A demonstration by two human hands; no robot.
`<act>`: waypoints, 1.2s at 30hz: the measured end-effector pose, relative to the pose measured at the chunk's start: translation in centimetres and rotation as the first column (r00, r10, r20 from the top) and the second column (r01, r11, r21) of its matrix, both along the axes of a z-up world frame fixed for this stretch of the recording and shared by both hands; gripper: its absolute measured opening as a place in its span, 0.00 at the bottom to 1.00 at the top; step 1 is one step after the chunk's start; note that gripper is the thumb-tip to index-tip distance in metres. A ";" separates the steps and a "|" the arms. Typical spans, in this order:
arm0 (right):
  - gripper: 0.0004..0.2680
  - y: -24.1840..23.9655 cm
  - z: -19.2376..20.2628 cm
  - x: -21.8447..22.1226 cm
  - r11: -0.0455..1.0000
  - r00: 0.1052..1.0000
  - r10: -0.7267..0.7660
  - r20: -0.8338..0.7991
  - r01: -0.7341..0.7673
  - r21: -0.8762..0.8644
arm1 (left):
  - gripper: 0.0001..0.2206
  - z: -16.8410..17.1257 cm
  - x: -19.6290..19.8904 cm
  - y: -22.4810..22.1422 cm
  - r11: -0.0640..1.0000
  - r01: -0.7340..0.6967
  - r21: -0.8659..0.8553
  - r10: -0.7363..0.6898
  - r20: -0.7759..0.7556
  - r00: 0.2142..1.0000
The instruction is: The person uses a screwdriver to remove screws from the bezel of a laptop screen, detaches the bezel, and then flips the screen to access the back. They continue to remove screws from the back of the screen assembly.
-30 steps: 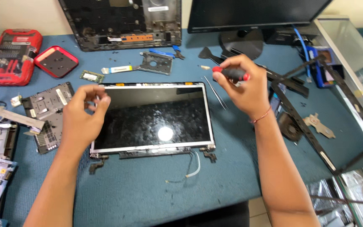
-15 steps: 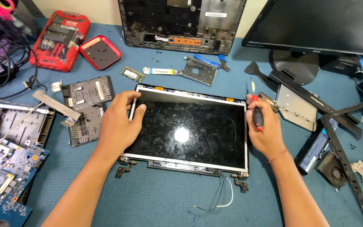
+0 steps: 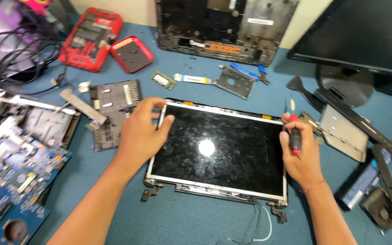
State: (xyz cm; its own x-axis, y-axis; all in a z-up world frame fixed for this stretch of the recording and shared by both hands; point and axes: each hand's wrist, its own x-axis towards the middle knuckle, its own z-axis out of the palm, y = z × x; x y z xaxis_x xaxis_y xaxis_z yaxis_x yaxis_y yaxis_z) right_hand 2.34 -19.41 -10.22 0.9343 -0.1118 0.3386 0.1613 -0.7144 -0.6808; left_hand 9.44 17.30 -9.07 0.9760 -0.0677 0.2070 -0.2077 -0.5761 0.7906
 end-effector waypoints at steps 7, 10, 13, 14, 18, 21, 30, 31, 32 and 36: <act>0.11 -0.6 -0.7 0.1 0.995 0.997 0.030 -0.066 -0.036 -0.090 | 0.14 -0.6 0.6 -0.1 0.980 -0.046 0.192 0.072 -0.130 0.989; 0.12 -0.6 -0.7 0.2 0.992 0.996 0.006 -0.085 -0.017 -0.126 | 0.14 -1.0 1.0 -0.1 0.992 -0.031 0.126 0.055 -0.196 0.979; 0.11 -0.3 -0.6 0.1 0.997 0.995 0.007 -0.096 -0.014 -0.071 | 0.17 -3.1 1.2 -0.2 0.997 -0.002 0.082 0.008 -0.065 0.998; 0.11 -0.2 -0.6 0.2 0.998 0.997 0.025 -0.076 -0.029 -0.054 | 0.17 -3.6 1.3 -0.2 0.997 0.002 0.082 -0.005 0.027 1.000; 0.10 -0.3 -1.4 0.2 0.998 0.998 0.057 -0.019 -0.057 -0.023 | 0.19 -3.7 1.0 -0.5 0.994 0.028 0.109 -0.040 0.109 0.993; 0.11 -0.5 -1.7 0.3 0.999 0.998 0.050 -0.029 -0.051 -0.017 | 0.19 -3.8 1.0 -0.4 0.987 0.036 0.157 -0.058 0.133 0.989; 0.12 -1.1 -2.2 0.7 0.989 0.989 0.147 0.031 -0.147 0.012 | 0.22 -5.0 1.3 0.5 0.944 0.024 0.328 -0.100 0.218 0.971; 0.12 -1.1 -2.3 0.6 0.994 0.993 0.111 0.039 -0.111 -0.005 | 0.22 -5.7 1.4 0.9 0.948 0.055 0.314 -0.132 0.230 0.964; 0.12 -1.2 -2.4 0.6 0.991 0.988 0.132 0.076 -0.131 -0.008 | 0.22 -6.3 1.5 1.3 0.946 0.054 0.321 -0.138 0.245 0.960; 0.08 -2.0 -1.6 1.0 0.993 0.986 0.115 0.121 -0.115 -0.007 | 0.23 -7.4 1.9 1.8 0.942 -0.036 0.334 -0.023 0.171 0.985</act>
State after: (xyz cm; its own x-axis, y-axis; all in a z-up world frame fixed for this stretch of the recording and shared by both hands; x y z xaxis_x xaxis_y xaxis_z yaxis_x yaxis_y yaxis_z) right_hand 3.36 -21.38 -11.86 0.8931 -0.0058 0.4498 0.3237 -0.6861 -0.6515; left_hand 11.36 19.06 -16.48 0.9287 -0.1561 0.3364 -0.3177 -0.8026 0.5049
